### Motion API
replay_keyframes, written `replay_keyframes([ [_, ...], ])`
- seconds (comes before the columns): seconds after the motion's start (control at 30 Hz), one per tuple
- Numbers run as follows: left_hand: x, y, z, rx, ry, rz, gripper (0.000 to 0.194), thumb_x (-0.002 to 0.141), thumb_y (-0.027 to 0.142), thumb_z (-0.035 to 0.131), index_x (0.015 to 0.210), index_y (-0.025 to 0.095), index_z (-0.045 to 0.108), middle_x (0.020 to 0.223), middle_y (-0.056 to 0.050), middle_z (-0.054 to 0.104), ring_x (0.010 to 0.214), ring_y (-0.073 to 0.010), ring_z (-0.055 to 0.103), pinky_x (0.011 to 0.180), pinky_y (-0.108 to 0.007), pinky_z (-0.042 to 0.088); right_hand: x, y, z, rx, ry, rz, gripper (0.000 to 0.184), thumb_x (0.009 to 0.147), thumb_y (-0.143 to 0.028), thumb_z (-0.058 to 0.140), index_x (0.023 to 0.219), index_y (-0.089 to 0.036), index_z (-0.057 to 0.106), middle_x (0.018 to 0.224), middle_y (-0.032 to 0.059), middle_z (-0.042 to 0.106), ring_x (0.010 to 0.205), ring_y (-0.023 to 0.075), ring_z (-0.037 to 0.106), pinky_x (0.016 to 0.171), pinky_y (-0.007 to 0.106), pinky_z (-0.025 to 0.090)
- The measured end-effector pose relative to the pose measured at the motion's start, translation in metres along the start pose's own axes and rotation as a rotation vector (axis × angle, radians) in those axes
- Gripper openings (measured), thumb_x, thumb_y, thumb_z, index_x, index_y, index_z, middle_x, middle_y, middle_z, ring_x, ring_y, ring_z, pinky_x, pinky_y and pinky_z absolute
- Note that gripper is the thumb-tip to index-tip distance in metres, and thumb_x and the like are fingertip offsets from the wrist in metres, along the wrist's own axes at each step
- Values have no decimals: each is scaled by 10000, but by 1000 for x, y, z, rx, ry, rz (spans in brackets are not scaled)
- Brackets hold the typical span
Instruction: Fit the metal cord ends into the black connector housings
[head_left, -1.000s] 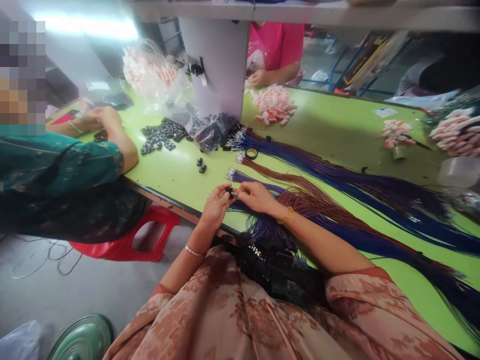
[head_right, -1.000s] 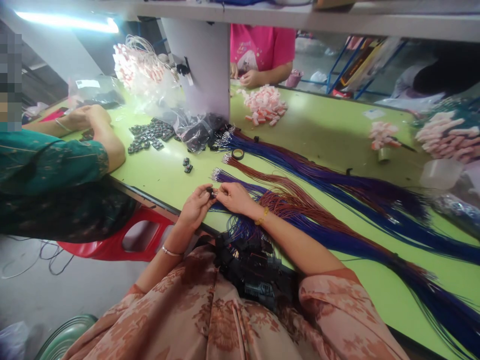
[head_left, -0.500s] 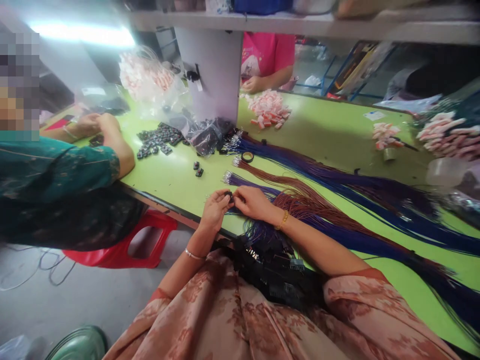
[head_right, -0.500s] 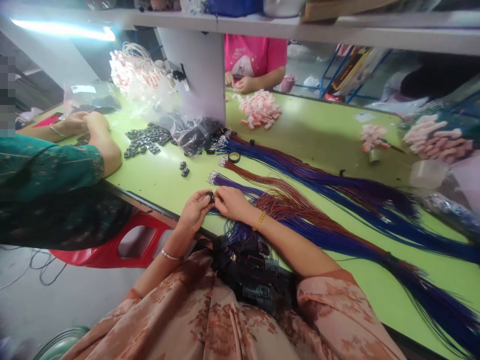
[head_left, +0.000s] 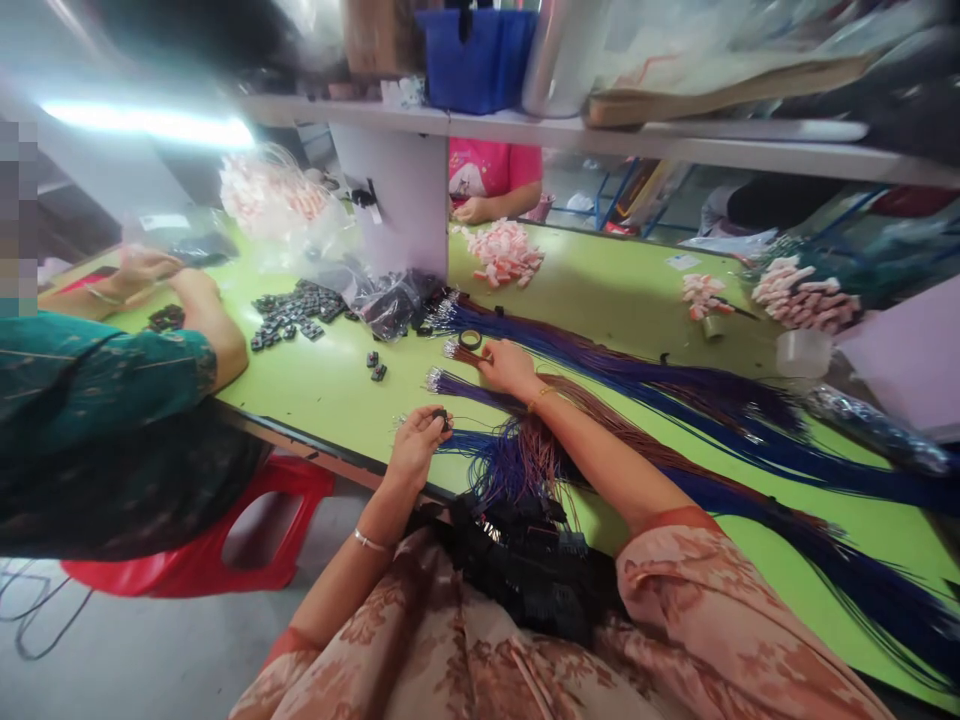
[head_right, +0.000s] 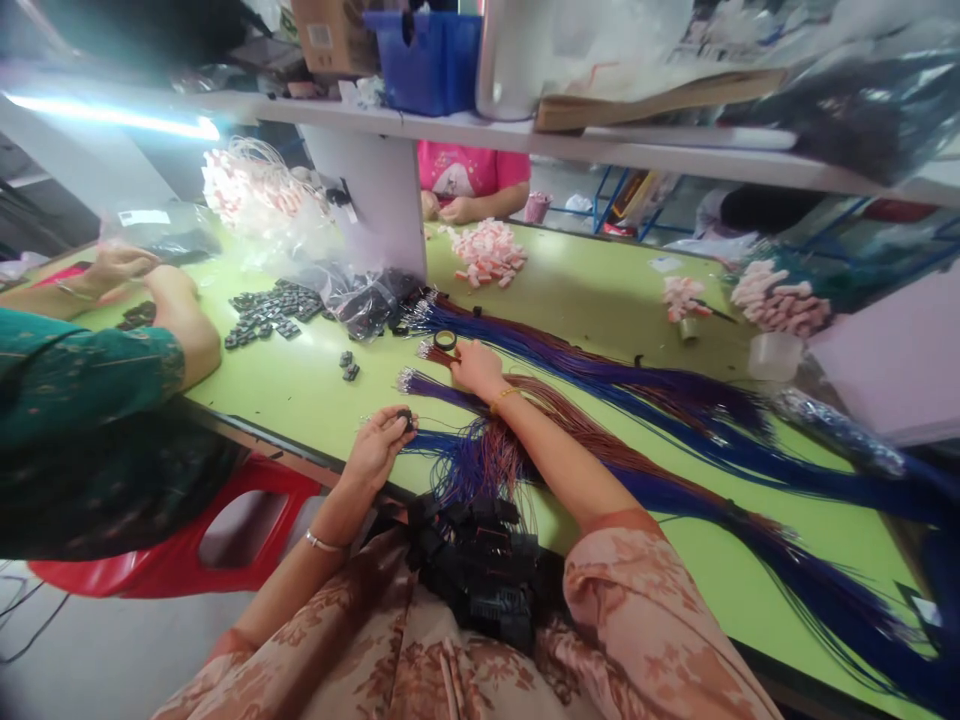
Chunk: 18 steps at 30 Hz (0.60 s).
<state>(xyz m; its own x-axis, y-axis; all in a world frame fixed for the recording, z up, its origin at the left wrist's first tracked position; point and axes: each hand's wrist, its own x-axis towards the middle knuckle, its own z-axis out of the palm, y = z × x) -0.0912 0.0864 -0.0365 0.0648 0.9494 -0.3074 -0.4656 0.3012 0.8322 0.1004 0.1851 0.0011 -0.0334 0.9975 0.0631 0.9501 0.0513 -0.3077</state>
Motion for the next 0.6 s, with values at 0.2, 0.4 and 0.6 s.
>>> replay_keyframes([
  [0.2, -1, 3, -1, -17, 2, -13, 357, 619, 232, 796, 912, 137, 615, 849, -54, 694, 759, -127, 657, 735, -264, 512, 10, 11, 8, -42, -58, -34, 253, 909, -295, 435, 945, -193, 663, 999, 78, 683, 886, 191, 600, 704, 264, 381],
  [0.4, -2, 2, 7, -44, 1, 19, 362, 626, 238, 793, 924, 138, 613, 849, -48, 695, 754, -115, 654, 731, -248, 509, 0, 11, -11, -155, 4, -45, 293, 937, -260, 367, 1009, -155, 630, 1021, 136, 659, 875, 207, 609, 679, 267, 370],
  [0.6, 2, -2, 8, -74, -12, 10, 343, 623, 225, 786, 909, 141, 615, 856, -50, 692, 765, -121, 652, 758, -268, 509, 4, -7, -17, -79, -61, -144, 259, 930, -261, 397, 1033, -170, 616, 983, 108, 688, 856, 210, 615, 709, 279, 378],
])
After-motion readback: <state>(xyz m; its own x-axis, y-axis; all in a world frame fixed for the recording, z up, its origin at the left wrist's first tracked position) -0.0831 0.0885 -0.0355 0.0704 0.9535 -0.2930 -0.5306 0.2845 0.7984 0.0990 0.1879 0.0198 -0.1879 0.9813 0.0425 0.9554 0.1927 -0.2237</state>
